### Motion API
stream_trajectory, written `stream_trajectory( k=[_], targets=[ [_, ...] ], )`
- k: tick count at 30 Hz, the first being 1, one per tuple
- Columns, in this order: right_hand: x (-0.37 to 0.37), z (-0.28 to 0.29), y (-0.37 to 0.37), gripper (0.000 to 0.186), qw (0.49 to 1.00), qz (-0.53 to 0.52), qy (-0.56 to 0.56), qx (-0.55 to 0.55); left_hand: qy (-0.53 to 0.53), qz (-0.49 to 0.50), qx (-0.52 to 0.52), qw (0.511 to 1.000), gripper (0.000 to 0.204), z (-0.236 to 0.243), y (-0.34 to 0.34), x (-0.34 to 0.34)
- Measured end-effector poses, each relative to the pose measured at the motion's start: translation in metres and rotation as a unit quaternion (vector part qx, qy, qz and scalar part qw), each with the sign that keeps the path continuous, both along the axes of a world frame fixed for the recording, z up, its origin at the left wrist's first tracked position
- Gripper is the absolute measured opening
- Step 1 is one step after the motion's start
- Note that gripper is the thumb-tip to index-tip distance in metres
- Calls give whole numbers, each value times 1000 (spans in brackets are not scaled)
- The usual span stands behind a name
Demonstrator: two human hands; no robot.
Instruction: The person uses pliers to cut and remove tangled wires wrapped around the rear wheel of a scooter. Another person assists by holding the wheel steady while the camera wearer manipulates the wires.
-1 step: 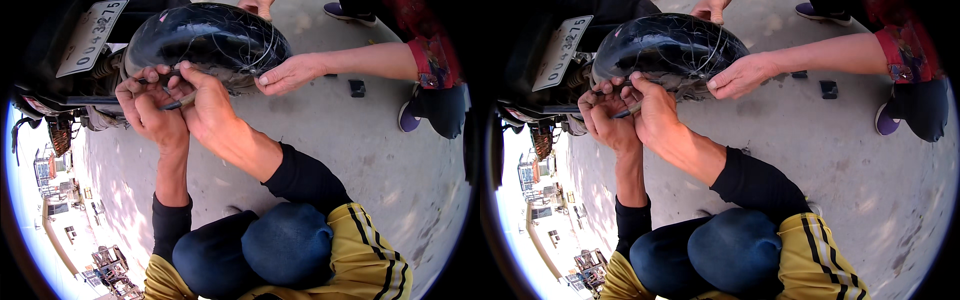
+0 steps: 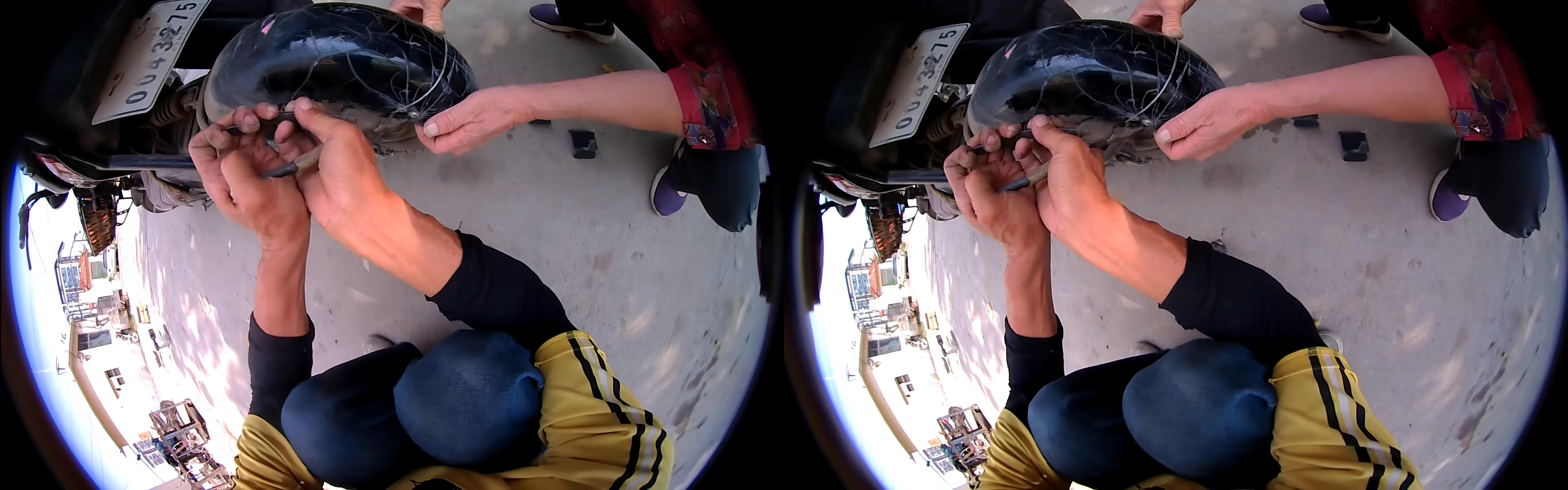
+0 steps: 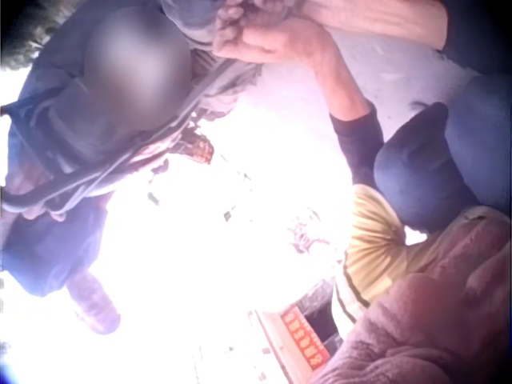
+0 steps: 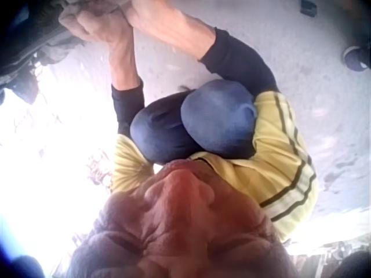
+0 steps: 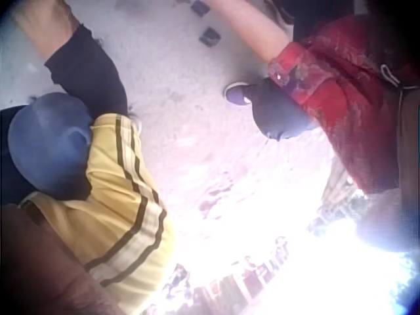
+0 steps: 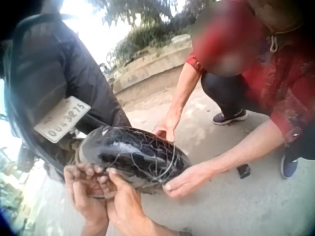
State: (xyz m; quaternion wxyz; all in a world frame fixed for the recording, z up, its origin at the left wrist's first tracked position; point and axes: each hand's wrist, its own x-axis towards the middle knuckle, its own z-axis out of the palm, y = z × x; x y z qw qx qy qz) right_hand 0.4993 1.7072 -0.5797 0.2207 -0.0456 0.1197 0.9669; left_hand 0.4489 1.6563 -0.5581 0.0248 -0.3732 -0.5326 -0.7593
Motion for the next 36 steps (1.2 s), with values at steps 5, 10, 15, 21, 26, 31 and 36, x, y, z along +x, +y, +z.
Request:
stream_trajectory(
  k=[5,10,15,21,26,31,36],
  targets=[
    [1,-2,1,8,1000,0,4,11,15,4,7,1000,15,-4,-2,-2],
    [4,1,0,7,1000,3,-2,4,26,8,9,1000,15,-3,-1,2],
    [2,0,-1,7,1000,-3,0,9,22,-4,11,1000,15,-3,-1,0],
    [1,-3,-2,9,1000,2,18,5,26,10,-33,999,22,-3,-5,-3],
    [5,-11,-10,11,996,33,83,32,49,-134,-80,986,99,-3,-37,-8],
    [20,-10,-40,36,983,94,109,113,-104,-105,-33,988,88,-3,-75,-34],
    [87,-53,-7,49,906,199,3,373,-143,-132,-202,960,37,-23,-70,-24]
  ],
)
